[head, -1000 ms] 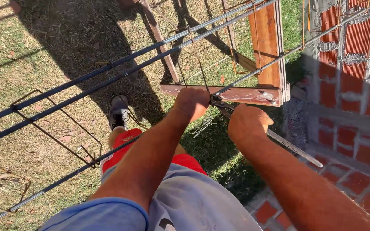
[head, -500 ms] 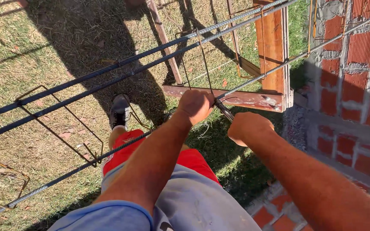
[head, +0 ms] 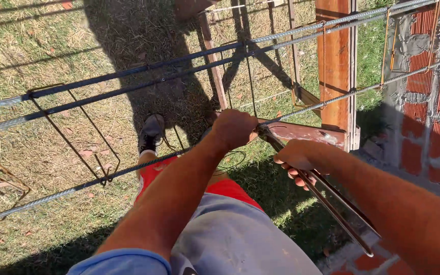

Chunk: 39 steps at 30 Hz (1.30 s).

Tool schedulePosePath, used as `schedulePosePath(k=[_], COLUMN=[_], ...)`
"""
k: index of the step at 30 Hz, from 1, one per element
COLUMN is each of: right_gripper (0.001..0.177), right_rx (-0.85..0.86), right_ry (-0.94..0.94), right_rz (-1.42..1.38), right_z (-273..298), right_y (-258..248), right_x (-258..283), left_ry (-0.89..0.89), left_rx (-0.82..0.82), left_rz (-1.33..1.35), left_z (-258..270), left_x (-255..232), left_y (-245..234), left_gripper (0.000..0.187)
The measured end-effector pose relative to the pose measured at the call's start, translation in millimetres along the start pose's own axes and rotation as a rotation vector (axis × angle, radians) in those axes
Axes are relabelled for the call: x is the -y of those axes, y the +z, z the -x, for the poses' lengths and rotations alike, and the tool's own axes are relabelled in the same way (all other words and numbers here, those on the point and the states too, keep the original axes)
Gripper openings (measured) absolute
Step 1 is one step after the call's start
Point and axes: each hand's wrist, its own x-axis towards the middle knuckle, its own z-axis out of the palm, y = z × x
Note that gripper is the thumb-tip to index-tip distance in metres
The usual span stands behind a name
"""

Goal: The person ties steel reinforcement bars together using wire and pliers. They wrap the wire around the intersecting bars and twist it to secure the connection, repeating this process at multiple points along the rebar grid.

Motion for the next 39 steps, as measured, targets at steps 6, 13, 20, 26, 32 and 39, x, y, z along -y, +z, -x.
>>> schedulePosePath(k=[6,13,20,26,32,39], right_gripper=[0.020,0.044,0.048,0.050,0.045,0.043], right_rx=[0.059,-0.215,0.000,0.147,0.270,0.585], right_ry=[-0.028,-0.127,-0.078,-0.131,-0.162,-0.152], right_rz=[-0.045,0.469,-0.055,-0.137,-0.214,-0.359], right_z=[-3,-5,-13,-43,-49,-78], right_y=[-8,-3,-6,-18,-26,-42], right_x=[-7,7,-12,-28,-33,-43], left_ry=[-0.101,0.560,0.425,0.481,0.450,0.438], left_rx=[-0.539,-0.925,-1.060,-1.109,-1.008,-0.768], left_rz=[0.306,0.111,0.421,0.287,0.270,0.277], left_z=[67,96,75,49,36,10], left_x=[-68,-225,-276,-278,-283,-279], left_y=[-115,-68,-37,-19,-5,-12], left_gripper=[0.031,0.033,0.036,0.026,0.030,0.042])
